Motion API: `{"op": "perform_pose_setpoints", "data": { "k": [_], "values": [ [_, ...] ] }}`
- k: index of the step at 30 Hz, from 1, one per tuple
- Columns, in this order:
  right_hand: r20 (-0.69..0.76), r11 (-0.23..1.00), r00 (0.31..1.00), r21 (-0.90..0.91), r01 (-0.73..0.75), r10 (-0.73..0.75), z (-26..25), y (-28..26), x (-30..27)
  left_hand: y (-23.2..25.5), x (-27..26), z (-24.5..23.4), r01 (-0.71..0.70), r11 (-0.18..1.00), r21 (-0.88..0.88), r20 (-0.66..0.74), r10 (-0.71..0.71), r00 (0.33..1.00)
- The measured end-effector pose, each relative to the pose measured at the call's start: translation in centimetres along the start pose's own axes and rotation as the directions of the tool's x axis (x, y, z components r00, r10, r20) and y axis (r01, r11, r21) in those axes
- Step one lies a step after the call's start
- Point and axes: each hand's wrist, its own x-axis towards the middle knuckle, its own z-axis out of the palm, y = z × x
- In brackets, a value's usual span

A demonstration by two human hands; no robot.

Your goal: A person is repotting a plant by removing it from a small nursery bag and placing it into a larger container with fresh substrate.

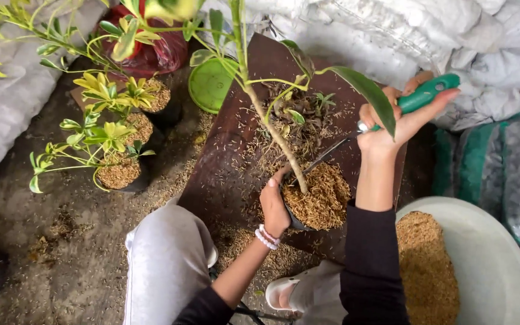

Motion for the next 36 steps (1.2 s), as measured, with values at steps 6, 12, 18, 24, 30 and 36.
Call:
{"op": "perform_pose_setpoints", "data": {
  "k": [6,12,18,24,30,36],
  "values": [
    [0.053,1.0,0.999,0.011,0.008,-0.009,-0.8,1.5,0.0,-0.5,0.2,-0.5,-0.064,0.998,0.008,0.002,0.064,0.998],
    [0.122,0.992,0.984,0.0,0.127,-0.127,0.9,-3.6,-0.1,0.2,-0.3,-0.6,0.003,0.998,-0.062,0.068,0.001,0.998],
    [0.376,0.806,0.867,-0.369,0.463,-0.325,2.2,-10.8,-4.4,1.4,-1.0,-0.3,-0.035,0.992,-0.12,0.039,0.04,0.998],
    [0.234,0.877,0.938,-0.353,0.327,-0.255,6.9,-8.4,-7.9,2.0,-1.5,-0.2,0.007,0.995,-0.1,0.028,-0.005,1.0],
    [0.307,0.886,0.926,-0.335,0.321,-0.219,6.5,-6.6,-9.3,1.4,-1.4,0.0,-0.098,0.991,-0.091,-0.004,0.098,0.995],
    [0.215,0.906,0.942,-0.286,0.313,-0.258,7.2,-6.2,-11.8,1.3,-1.6,-0.1,-0.118,0.99,-0.081,0.005,0.119,0.993]
  ]
}}
